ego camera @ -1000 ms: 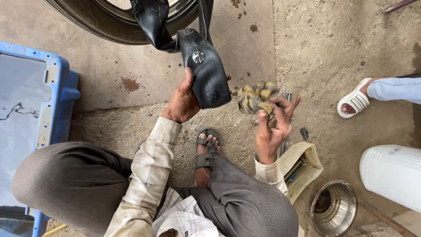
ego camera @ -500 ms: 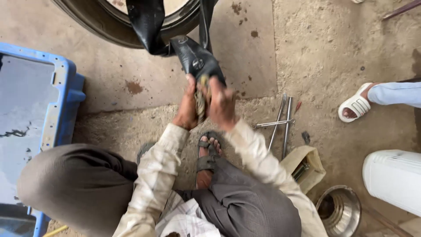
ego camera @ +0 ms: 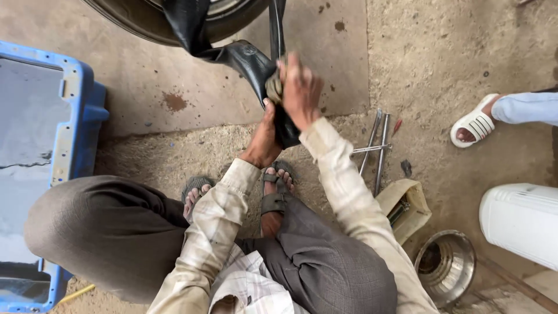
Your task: The person is cleaning and sanding a punctured bicycle inner tube in preparation for a patch.
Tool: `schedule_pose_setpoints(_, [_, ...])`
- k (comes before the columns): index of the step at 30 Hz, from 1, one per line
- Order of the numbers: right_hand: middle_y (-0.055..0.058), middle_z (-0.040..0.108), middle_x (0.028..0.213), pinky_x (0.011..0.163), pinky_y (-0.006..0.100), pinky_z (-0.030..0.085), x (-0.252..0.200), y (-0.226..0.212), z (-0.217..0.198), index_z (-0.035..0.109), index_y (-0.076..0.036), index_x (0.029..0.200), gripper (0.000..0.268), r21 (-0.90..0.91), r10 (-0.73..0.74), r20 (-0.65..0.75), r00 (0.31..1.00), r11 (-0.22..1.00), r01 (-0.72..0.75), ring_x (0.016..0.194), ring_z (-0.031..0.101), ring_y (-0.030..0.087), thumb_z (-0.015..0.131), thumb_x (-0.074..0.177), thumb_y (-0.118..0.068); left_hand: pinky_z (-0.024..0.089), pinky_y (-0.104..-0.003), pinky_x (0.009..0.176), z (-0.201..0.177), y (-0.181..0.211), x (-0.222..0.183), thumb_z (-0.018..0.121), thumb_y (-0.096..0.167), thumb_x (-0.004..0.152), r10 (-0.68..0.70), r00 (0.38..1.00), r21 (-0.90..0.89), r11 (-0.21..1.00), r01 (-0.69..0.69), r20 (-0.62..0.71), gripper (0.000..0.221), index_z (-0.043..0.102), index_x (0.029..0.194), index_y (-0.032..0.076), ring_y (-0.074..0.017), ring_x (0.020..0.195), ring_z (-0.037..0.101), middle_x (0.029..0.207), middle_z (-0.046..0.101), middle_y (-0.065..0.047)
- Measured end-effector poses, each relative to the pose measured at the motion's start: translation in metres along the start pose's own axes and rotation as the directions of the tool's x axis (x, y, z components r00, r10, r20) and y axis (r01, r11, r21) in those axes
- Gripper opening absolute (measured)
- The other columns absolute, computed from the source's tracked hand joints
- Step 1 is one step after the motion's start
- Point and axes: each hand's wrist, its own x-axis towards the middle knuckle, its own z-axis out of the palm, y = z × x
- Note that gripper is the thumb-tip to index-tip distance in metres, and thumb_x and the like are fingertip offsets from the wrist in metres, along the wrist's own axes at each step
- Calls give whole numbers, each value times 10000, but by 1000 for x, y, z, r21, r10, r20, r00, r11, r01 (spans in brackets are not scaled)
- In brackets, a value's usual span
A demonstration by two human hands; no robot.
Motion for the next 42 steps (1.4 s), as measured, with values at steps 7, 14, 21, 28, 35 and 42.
schedule_pose_setpoints(7, [8,730,790,461,255,422,51,47,-53,699,-88,1087,239,371,107,-226,968,929,-16,528,580,98,612,1086,-310,444,-546,1191,21,48,-33,345,652,1015,110,986,-48,993,-105,128,815,339,1597,81,-329,1413,520,1549,498,-171])
schedule_pose_setpoints(14, [36,654,856,619,266,518,-9,10,-114,666,-76,1039,310,716,276,-145,950,692,-92,676,602,122,616,1105,-375,435,-558,1193,24,54,-29,329,607,1036,102,979,-169,983,-72,178,756,324,1595,98,-335,1414,521,1524,517,-172])
schedule_pose_setpoints(21, [81,652,687,471,332,494,-5,-29,-16,566,-62,902,226,240,-287,-135,948,919,313,503,580,153,585,1081,-199,424,-550,1188,14,21,-16,342,574,1059,55,998,-205,977,-52,13,722,322,1602,99,-306,1410,503,1536,486,-142])
schedule_pose_setpoints(28, [32,605,605,379,355,413,23,52,-16,693,-68,1004,242,126,17,-76,997,992,-8,447,521,141,636,1095,-285,464,-567,1159,21,46,-36,340,657,1004,127,991,-29,992,-126,34,811,323,1587,93,-321,1403,526,1531,489,-165])
schedule_pose_setpoints(35, [56,761,962,791,371,657,-3,34,-108,703,-39,1011,239,977,580,162,798,20,-213,858,757,174,676,1046,-274,455,-598,1156,15,55,-38,388,640,997,90,996,-141,986,-87,12,802,316,1580,93,-340,1411,515,1533,480,-175])
schedule_pose_setpoints(42, [62,702,886,613,300,607,3,-34,-61,662,-21,1167,306,813,253,-141,957,581,-34,678,668,149,594,1085,-307,448,-591,1159,17,37,-22,373,672,990,139,986,-64,989,-134,87,830,303,1585,96,-325,1421,497,1543,456,-174])
